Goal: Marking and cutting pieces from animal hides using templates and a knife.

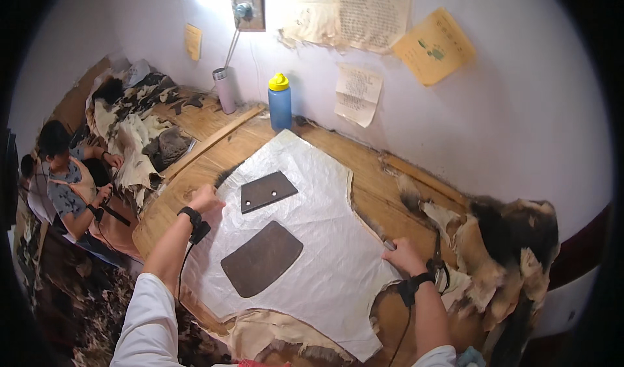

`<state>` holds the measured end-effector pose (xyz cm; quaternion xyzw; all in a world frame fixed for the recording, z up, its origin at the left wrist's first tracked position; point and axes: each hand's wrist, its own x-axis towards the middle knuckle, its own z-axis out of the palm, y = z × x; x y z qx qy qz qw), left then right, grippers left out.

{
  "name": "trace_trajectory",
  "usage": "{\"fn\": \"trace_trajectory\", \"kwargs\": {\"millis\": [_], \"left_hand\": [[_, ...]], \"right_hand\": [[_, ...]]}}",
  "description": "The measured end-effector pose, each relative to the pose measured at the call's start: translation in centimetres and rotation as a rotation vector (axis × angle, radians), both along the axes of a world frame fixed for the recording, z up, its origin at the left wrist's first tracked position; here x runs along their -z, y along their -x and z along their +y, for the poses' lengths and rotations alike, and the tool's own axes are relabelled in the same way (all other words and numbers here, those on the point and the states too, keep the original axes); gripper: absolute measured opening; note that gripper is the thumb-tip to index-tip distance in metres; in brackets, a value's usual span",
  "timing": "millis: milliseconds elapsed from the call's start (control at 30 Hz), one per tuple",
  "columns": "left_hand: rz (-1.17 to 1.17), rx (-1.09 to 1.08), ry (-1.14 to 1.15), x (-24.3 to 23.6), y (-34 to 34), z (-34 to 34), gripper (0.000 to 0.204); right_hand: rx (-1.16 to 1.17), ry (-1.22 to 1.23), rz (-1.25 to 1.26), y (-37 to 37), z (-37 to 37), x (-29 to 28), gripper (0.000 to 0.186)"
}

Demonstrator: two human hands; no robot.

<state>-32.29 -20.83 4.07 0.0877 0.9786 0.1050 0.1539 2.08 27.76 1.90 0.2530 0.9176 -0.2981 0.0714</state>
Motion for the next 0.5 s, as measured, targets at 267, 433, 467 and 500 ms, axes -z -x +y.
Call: {"fn": "trace_trajectory", "kwargs": {"millis": [267,433,467,500], "left_hand": [[0.459,0.223,0.016,3.4,3.1,7.4,0.030],[0.442,0.304,-0.074,2.8,4.3,15.1,0.021],[0.449,0.358,-0.042,2.4,4.3,16.1,0.023],[0.462,0.416,-0.016,2.0,4.6,16.9,0.027]], "right_hand": [[0.158,-0.015,-0.005,-4.7,-1.6,-1.6,0.035],[0.267,-0.014,-0.013,-8.7,-4.3,-2.4,0.036],[0.324,0.000,-0.009,-9.4,-5.0,-2.7,0.036],[0.322,0.000,-0.029,-9.8,-5.1,-2.6,0.036]]}}
